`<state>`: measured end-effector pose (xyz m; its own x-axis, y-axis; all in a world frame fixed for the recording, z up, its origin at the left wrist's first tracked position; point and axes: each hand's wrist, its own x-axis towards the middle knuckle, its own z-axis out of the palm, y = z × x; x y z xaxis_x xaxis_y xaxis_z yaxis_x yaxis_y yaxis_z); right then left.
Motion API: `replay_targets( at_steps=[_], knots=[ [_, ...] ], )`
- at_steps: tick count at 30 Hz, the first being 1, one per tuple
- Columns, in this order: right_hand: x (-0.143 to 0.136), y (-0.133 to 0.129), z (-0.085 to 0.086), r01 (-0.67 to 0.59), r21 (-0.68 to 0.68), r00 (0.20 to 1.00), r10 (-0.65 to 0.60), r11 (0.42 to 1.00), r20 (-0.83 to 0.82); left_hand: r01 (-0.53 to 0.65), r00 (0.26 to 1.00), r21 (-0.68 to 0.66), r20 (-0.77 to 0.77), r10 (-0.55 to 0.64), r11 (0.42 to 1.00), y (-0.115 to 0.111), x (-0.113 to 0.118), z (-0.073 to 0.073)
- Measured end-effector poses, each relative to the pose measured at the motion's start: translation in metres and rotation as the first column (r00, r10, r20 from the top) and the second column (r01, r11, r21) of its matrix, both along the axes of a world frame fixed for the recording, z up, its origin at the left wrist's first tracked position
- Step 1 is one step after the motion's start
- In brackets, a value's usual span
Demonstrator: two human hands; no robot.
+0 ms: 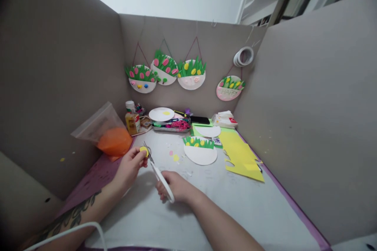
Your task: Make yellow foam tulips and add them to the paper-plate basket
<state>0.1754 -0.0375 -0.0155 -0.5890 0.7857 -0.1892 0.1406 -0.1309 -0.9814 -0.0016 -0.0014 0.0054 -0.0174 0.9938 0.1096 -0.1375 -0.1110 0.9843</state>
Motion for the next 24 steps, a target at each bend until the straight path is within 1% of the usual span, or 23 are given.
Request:
replay_targets(
  at_steps=[3, 6, 12, 15, 19, 24],
  knots=[
    [0.0009, -0.0003, 0.0008, -0.004, -0.03, 1.0, 0.004, 1.0, -0.003, 0.022, 1.0, 0.008, 0.001, -0.022, 1.0, -0.0015, 0.0002, 0.0016],
    [0.0018, -0.0006, 0.0018, -0.005, -0.022, 1.0, 0.005, 1.0, 0.017, 0.026, 1.0, 0.019, -0.004, -0.026, 0.999, -0.0024, -0.0002, 0.0031],
    [0.0014, 0.0008, 0.0011, -0.005, -0.051, 1.0, 0.005, 0.999, 0.005, 0.047, 0.999, 0.034, 0.016, -0.048, 0.998, -0.0014, -0.0015, 0.002],
    [0.0005, 0.0005, 0.0041, -0.001, -0.073, 1.0, 0.001, 0.997, 0.008, 0.039, 0.999, 0.047, -0.005, -0.038, 0.998, -0.001, -0.0021, 0.0024],
    [0.0003, -0.001, 0.009, -0.004, -0.06, 1.0, 0.005, 0.998, 0.014, 0.039, 0.998, 0.064, -0.061, -0.035, 0.997, -0.001, -0.0027, 0.0032],
    [0.0018, -0.0008, 0.0079, -0.017, -0.059, 1.0, 0.017, 0.998, 0.003, 0.039, 0.994, 0.09, -0.11, -0.029, 0.995, -0.0011, -0.0033, 0.0018]
  ],
)
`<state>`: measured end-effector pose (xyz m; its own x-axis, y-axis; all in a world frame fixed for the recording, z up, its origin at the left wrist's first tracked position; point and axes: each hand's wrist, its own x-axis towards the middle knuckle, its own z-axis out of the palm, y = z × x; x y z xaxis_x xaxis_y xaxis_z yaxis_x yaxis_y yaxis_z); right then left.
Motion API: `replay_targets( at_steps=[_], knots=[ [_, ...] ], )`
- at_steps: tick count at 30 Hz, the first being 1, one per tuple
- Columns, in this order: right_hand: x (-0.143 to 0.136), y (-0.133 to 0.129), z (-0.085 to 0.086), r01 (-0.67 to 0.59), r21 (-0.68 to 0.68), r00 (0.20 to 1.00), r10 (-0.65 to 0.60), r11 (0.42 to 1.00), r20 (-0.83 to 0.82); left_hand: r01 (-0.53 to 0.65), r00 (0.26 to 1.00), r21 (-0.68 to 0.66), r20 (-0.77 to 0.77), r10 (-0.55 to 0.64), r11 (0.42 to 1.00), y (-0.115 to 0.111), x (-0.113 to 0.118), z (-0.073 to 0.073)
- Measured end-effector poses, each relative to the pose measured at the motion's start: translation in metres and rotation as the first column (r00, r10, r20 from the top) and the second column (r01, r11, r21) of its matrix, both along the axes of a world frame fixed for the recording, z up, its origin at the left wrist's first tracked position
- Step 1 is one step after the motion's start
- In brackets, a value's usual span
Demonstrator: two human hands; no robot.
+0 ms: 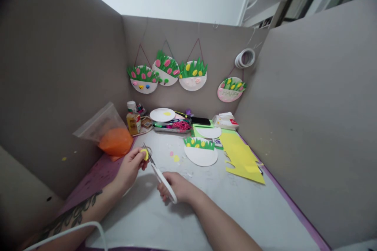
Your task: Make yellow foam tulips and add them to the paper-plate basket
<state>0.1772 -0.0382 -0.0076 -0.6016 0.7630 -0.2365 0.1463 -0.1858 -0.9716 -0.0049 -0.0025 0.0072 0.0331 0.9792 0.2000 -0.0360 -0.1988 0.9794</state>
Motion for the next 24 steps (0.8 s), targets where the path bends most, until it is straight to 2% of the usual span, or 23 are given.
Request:
replay_targets(
  at_steps=[14, 24],
  knots=[
    [-0.0013, 0.003, -0.0093, 0.019, -0.013, 1.0, -0.019, 1.0, 0.01, -0.025, 0.998, 0.031, -0.063, 0.027, 0.999, -0.001, -0.0011, 0.0004],
    [0.0022, 0.0034, -0.0053, 0.011, 0.037, 0.999, -0.012, 0.999, 0.052, -0.005, 0.999, 0.018, -0.045, 0.006, 1.0, -0.0017, -0.0008, 0.0015]
  ],
)
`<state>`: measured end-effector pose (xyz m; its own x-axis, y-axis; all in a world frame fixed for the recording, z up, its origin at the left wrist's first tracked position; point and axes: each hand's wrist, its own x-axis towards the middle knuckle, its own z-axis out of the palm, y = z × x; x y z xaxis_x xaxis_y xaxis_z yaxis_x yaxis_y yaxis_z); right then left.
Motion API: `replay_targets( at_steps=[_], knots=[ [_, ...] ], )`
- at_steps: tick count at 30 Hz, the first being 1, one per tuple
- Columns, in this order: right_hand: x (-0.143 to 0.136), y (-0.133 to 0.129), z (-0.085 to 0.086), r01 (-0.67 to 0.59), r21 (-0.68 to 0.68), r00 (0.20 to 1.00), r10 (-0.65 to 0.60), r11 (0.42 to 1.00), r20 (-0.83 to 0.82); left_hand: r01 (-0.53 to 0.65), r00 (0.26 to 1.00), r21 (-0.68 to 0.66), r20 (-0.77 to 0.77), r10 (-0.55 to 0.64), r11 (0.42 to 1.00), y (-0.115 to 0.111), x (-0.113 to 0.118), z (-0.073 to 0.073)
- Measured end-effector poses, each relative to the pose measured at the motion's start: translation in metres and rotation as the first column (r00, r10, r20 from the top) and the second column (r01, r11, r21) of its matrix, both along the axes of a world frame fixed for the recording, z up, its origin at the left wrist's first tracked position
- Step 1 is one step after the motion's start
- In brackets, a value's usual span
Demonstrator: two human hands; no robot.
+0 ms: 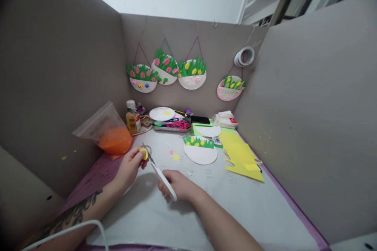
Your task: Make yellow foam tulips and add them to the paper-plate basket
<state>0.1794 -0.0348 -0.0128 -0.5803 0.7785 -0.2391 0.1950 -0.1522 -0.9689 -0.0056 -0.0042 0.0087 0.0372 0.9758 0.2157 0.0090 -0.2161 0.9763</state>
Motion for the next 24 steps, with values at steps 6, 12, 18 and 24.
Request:
replay_targets(
  at_steps=[6, 12, 18, 24],
  knots=[
    [0.005, 0.004, -0.005, -0.024, 0.023, 0.999, 0.023, 0.999, 0.023, 0.01, 1.0, -0.01, 0.002, -0.01, 1.0, 0.001, 0.0, 0.0],
    [0.01, 0.005, -0.004, -0.017, 0.059, 0.998, 0.014, 0.998, 0.055, 0.035, 0.999, -0.008, 0.008, -0.035, 0.999, 0.002, -0.001, -0.002],
    [0.012, 0.006, 0.001, 0.011, 0.095, 0.999, -0.016, 0.995, 0.051, 0.037, 0.999, -0.01, 0.02, -0.037, 0.999, 0.004, -0.002, -0.005],
    [0.014, 0.006, 0.003, -0.001, 0.053, 0.999, -0.002, 0.999, 0.055, 0.029, 0.999, -0.034, 0.02, -0.029, 0.999, 0.004, -0.002, -0.003]
  ],
)
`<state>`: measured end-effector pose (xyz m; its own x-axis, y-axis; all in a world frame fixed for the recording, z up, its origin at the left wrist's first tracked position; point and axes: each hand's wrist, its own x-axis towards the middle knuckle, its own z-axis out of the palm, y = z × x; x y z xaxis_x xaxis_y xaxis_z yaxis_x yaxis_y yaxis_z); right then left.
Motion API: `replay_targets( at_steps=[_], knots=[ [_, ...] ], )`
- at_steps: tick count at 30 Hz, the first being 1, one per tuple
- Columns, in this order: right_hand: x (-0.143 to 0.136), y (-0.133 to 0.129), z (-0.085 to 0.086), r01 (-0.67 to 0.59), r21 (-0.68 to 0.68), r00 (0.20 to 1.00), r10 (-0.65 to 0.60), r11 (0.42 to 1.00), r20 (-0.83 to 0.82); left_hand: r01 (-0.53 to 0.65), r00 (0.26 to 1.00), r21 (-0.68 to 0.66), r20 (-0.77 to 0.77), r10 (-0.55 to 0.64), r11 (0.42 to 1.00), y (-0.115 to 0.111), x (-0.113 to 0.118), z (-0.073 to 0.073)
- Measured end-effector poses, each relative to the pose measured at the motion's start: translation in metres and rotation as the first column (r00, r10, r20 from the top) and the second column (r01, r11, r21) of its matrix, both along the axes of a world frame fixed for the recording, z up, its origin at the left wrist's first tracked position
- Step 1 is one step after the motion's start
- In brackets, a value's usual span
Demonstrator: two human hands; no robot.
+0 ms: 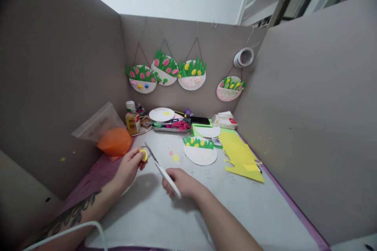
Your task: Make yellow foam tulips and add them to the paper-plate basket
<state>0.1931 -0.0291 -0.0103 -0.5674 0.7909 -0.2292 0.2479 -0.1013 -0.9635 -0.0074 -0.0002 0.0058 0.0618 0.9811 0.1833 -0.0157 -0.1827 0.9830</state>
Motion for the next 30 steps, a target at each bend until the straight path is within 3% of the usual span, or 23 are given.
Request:
replay_targets(
  at_steps=[5, 20, 30],
  knots=[
    [0.0002, 0.0002, -0.0023, -0.069, -0.035, 0.998, 0.069, 0.997, -0.009, 0.012, 0.999, -0.005, -0.034, -0.012, 1.0, 0.0007, -0.0006, -0.0004],
    [-0.0008, 0.0034, -0.0075, -0.061, 0.0, 0.998, 0.061, 0.998, 0.001, 0.006, 0.996, 0.009, -0.09, -0.005, 1.0, 0.0009, -0.002, -0.0028],
    [0.0042, 0.008, -0.0079, 0.059, 0.058, 0.998, -0.059, 0.997, -0.012, 0.007, 1.0, -0.017, -0.021, -0.008, 1.0, -0.0003, 0.0014, 0.0022]
  ],
)
